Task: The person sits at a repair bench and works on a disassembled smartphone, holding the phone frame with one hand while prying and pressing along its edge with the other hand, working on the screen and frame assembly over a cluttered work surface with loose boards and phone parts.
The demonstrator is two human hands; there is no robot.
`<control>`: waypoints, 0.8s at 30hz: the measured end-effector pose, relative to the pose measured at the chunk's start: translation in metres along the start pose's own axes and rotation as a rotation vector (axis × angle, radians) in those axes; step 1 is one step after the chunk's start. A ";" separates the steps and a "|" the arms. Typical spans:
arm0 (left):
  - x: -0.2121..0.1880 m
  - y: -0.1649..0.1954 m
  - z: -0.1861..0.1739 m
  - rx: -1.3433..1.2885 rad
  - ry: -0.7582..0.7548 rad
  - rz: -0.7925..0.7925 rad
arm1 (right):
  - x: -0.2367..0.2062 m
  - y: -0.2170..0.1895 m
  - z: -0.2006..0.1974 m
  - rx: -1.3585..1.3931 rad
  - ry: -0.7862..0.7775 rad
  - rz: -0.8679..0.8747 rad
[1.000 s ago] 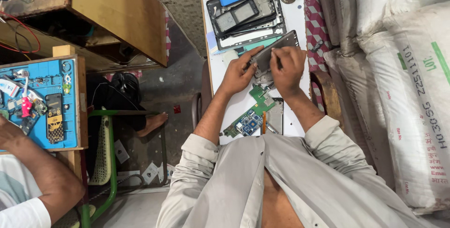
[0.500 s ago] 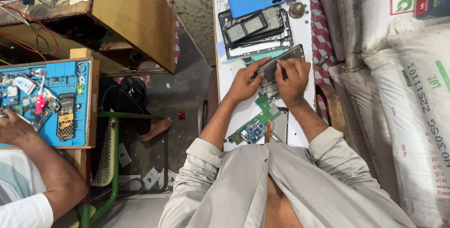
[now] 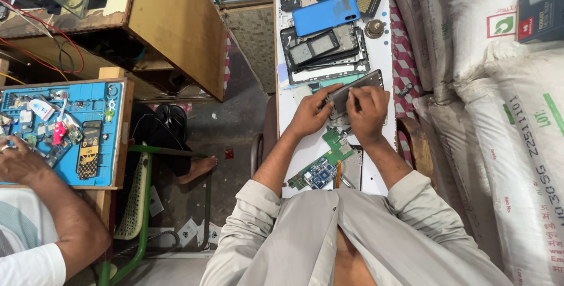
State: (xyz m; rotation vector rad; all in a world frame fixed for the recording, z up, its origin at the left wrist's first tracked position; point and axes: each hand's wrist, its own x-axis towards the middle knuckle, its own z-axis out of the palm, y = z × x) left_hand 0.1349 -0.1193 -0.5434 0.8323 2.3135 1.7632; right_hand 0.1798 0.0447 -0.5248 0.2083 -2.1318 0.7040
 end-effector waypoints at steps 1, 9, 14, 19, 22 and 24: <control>0.000 0.000 0.000 -0.003 -0.005 -0.026 | 0.000 0.000 0.000 0.003 -0.024 -0.050; -0.001 0.000 0.000 -0.008 -0.001 -0.039 | -0.001 0.001 0.000 0.002 0.001 -0.004; -0.001 -0.001 -0.001 -0.034 0.019 0.058 | -0.003 0.003 0.003 0.021 -0.068 -0.098; -0.001 -0.003 -0.001 -0.009 0.004 -0.048 | -0.005 0.003 0.004 0.043 -0.069 -0.096; 0.000 -0.004 0.000 -0.020 0.014 0.009 | -0.005 0.004 0.004 0.037 -0.063 -0.090; 0.000 -0.004 0.000 -0.031 0.013 0.014 | -0.005 0.004 0.004 0.019 -0.005 0.040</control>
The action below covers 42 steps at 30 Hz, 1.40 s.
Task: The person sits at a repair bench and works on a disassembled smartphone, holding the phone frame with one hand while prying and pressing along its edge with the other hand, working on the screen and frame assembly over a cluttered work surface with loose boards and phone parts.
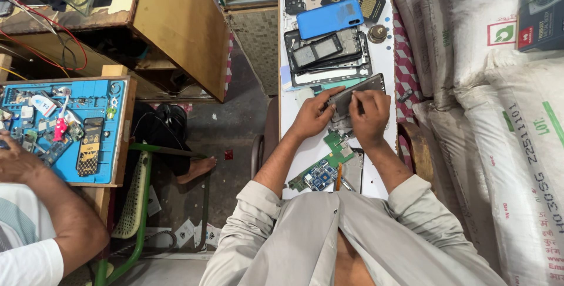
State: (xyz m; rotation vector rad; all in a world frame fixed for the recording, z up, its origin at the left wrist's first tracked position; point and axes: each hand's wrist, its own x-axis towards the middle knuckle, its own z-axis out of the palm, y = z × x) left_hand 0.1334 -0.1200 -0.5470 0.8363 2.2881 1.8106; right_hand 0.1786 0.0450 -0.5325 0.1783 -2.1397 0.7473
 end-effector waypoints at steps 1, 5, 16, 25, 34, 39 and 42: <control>0.000 0.000 0.000 0.000 -0.004 -0.024 | 0.000 0.000 0.000 0.010 -0.029 -0.059; 0.000 0.000 0.000 0.049 -0.017 -0.065 | -0.001 0.002 0.001 0.011 -0.061 -0.105; -0.001 -0.002 0.000 -0.032 -0.004 -0.055 | 0.000 0.005 0.000 0.230 0.027 0.030; 0.000 0.000 0.000 -0.031 0.022 -0.105 | 0.004 0.003 -0.005 0.323 0.094 0.164; 0.001 0.001 0.002 -0.051 0.040 -0.020 | -0.002 0.012 0.001 0.216 0.073 0.103; 0.001 -0.005 0.005 -0.035 0.025 -0.034 | -0.013 0.020 0.006 0.170 0.016 0.045; 0.000 -0.006 0.006 -0.042 0.024 -0.008 | -0.016 0.024 0.007 0.160 0.006 -0.001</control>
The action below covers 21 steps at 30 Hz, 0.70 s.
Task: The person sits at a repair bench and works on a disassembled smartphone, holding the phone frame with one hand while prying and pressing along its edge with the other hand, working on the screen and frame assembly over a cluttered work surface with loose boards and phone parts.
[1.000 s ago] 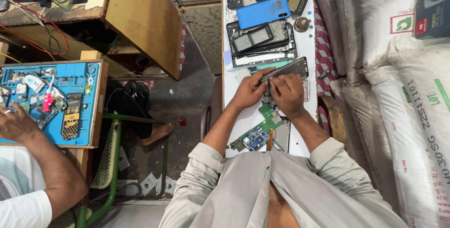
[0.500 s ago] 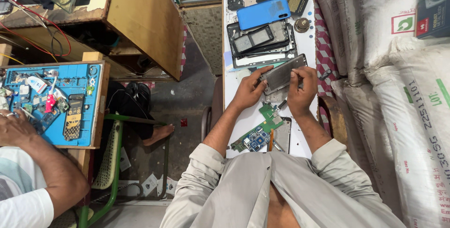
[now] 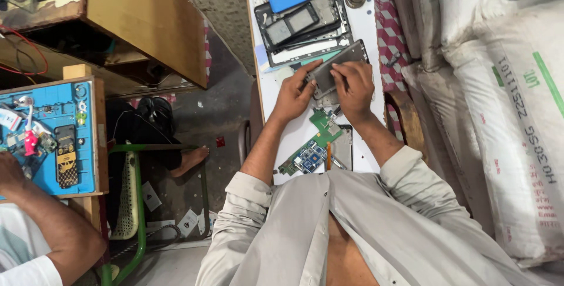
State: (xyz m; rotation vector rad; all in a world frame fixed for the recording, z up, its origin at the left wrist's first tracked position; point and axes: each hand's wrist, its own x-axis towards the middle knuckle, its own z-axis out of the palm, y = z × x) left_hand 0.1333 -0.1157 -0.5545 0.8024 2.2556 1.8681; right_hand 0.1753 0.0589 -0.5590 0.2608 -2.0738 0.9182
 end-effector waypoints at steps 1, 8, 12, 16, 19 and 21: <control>0.000 0.000 0.000 -0.011 -0.002 -0.019 | -0.001 0.001 0.000 -0.026 0.005 0.013; -0.001 0.004 0.001 0.045 -0.019 -0.123 | -0.005 0.004 0.001 -0.088 -0.085 -0.168; -0.001 0.004 0.001 0.019 -0.009 -0.030 | -0.006 0.007 0.003 -0.102 0.024 0.057; 0.000 0.005 0.001 0.024 -0.026 -0.068 | -0.007 0.010 0.002 -0.105 -0.069 -0.109; 0.001 0.008 0.001 0.041 -0.022 -0.062 | -0.004 0.010 0.003 -0.088 -0.043 -0.047; 0.000 0.008 0.001 0.023 -0.019 -0.043 | -0.007 0.007 0.001 -0.054 0.021 0.119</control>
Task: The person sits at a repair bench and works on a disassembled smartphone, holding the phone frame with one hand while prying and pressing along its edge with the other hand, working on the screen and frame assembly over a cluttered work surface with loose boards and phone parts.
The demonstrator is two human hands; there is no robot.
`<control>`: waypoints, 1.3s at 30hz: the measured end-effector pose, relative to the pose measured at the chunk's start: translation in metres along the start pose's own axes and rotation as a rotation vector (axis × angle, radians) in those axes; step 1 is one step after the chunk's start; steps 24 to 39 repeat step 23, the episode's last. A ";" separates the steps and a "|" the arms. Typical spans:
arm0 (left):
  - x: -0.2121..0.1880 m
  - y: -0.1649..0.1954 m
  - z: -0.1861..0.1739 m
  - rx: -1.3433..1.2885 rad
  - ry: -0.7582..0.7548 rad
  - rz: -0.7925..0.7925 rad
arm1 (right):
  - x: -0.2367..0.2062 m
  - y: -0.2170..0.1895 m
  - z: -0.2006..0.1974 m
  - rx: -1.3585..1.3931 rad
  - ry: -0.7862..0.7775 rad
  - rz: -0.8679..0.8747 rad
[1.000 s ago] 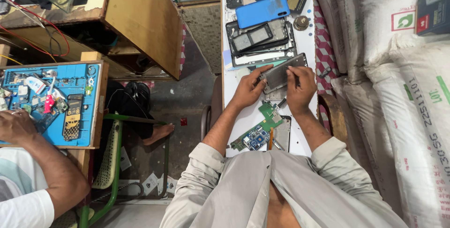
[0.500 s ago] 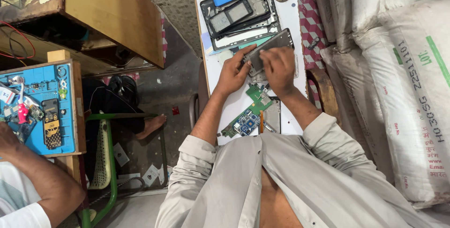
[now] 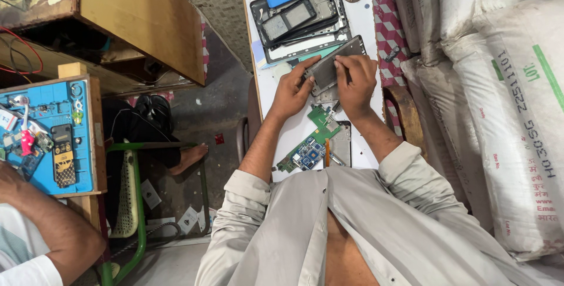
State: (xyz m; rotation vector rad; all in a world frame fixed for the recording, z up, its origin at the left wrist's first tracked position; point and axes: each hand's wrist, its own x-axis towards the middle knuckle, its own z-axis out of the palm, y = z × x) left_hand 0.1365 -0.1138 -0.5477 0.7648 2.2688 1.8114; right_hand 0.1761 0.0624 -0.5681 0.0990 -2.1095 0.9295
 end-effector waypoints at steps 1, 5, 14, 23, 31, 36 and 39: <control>0.000 -0.001 -0.001 -0.016 -0.003 0.009 | 0.000 0.000 0.000 -0.016 -0.033 -0.083; 0.000 0.002 -0.003 0.033 -0.013 -0.063 | 0.003 -0.001 0.003 -0.080 -0.043 -0.170; 0.002 0.006 -0.003 0.029 -0.007 -0.018 | 0.000 0.002 0.004 -0.046 -0.060 -0.123; 0.002 0.004 -0.002 -0.006 0.004 0.084 | 0.000 0.004 0.001 -0.039 -0.096 -0.112; 0.002 0.004 -0.002 -0.006 0.004 0.084 | 0.000 0.004 0.001 -0.039 -0.096 -0.112; 0.002 0.004 -0.002 -0.006 0.004 0.084 | 0.000 0.004 0.001 -0.039 -0.096 -0.112; 0.002 0.004 -0.002 -0.006 0.004 0.084 | 0.000 0.004 0.001 -0.039 -0.096 -0.112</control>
